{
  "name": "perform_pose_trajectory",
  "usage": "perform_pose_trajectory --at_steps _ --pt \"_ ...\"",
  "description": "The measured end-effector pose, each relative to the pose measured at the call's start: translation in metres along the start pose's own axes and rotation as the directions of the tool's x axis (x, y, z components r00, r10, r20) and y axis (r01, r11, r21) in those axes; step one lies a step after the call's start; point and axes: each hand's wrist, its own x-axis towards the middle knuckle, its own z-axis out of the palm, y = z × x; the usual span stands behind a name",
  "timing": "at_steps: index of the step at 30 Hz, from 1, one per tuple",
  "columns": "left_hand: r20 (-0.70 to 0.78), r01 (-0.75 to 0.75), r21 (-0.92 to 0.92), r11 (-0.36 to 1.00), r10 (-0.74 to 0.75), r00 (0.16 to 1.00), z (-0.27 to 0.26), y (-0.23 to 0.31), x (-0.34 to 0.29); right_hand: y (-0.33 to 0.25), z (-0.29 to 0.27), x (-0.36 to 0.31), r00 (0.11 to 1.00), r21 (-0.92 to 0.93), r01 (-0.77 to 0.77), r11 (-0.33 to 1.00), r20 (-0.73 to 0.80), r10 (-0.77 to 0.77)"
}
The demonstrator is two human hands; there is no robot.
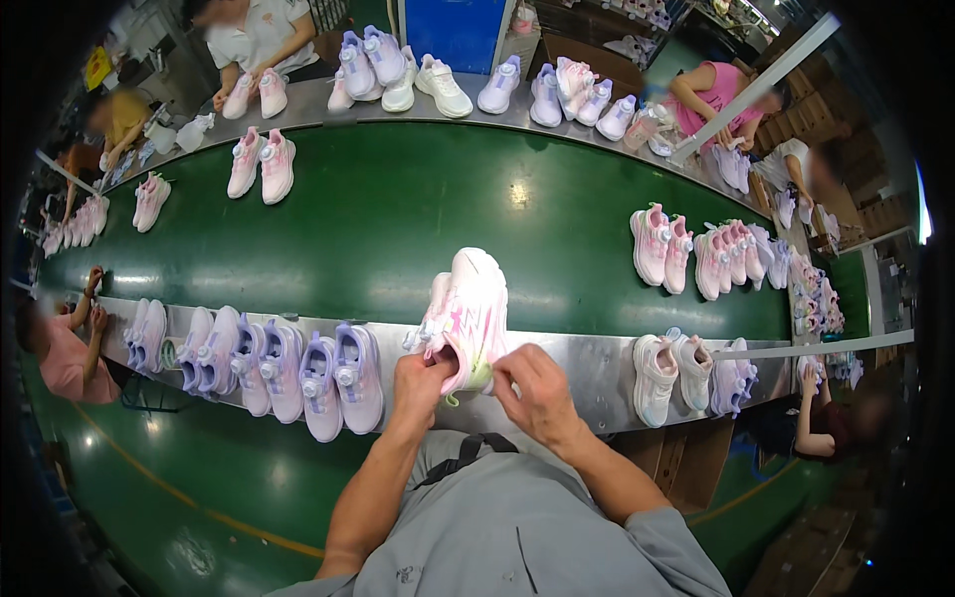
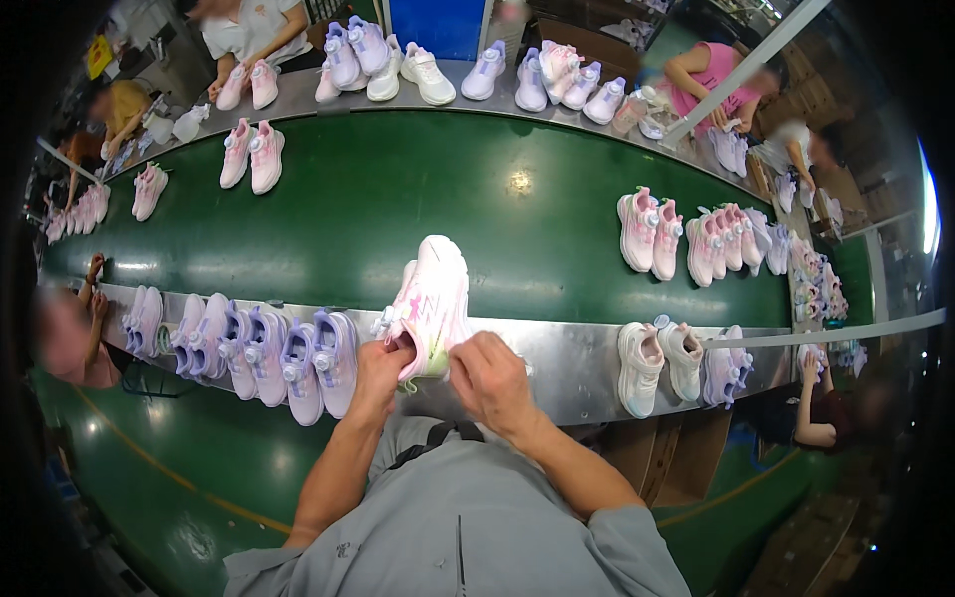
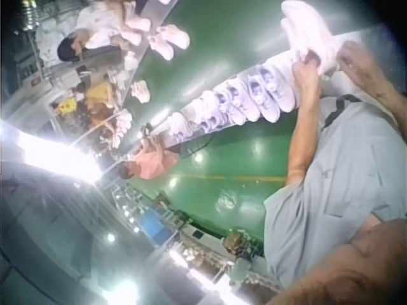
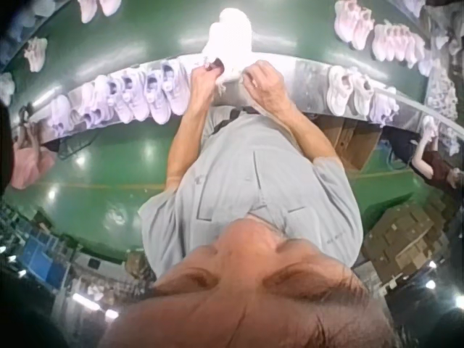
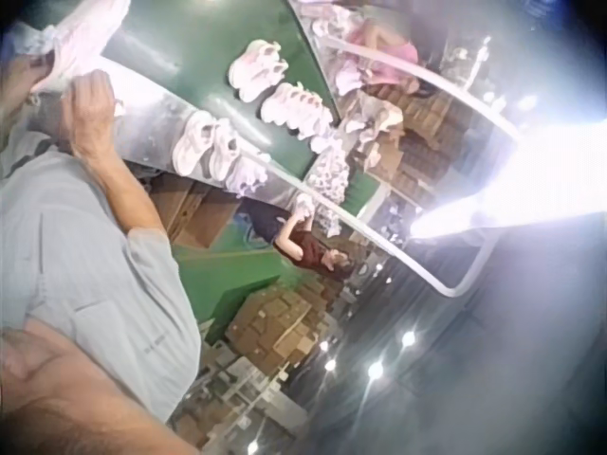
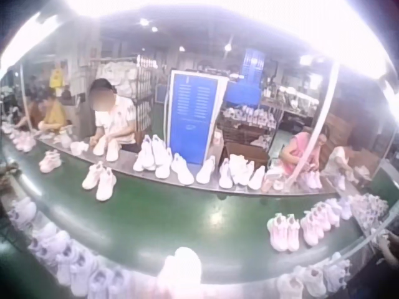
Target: The person picks up pairs of sneakers from a moving conveyor belt, rotates them to view different sides, and places them back on the belt. The person repeats this process for multiple pairs of shoes.
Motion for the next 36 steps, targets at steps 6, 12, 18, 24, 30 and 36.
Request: perform_pose_trajectory --at_steps 6,12,18,24,30,36 --pt "-0.024 0.036 -0.056 0.998 -0.037 0.999 0.001 0.003 0.01 0.01 0.009 -0.016 0.994 -0.058 0.103 0.993 0.048 -0.101" --pt "-0.007 0.031 -0.124 0.992 -0.032 0.999 0.005 0.011 0.008 0.011 0.007 -0.01 0.999 0.01 0.015 1.0 -0.035 -0.014" --pt "0.044 0.015 -0.041 0.999 -0.013 0.999 -0.007 0.003 0.008 0.009 0.002 0.006 0.956 0.225 -0.29 0.93 0.019 0.294" --pt "0.125 -0.046 0.014 0.999 0.044 0.991 -0.015 0.008 -0.006 0.017 -0.006 0.034 0.956 0.242 -0.283 0.928 -0.005 0.293" --pt "0.141 -0.059 0.143 0.988 0.039 0.989 -0.023 0.025 -0.023 0.029 -0.013 0.063 0.961 0.223 -0.228 0.948 -0.104 0.256" --pt "0.253 -0.219 0.342 0.914 0.135 0.958 -0.04 0.021 -0.027 0.049 -0.027 0.092 0.973 0.127 -0.213 0.969 -0.066 0.222"
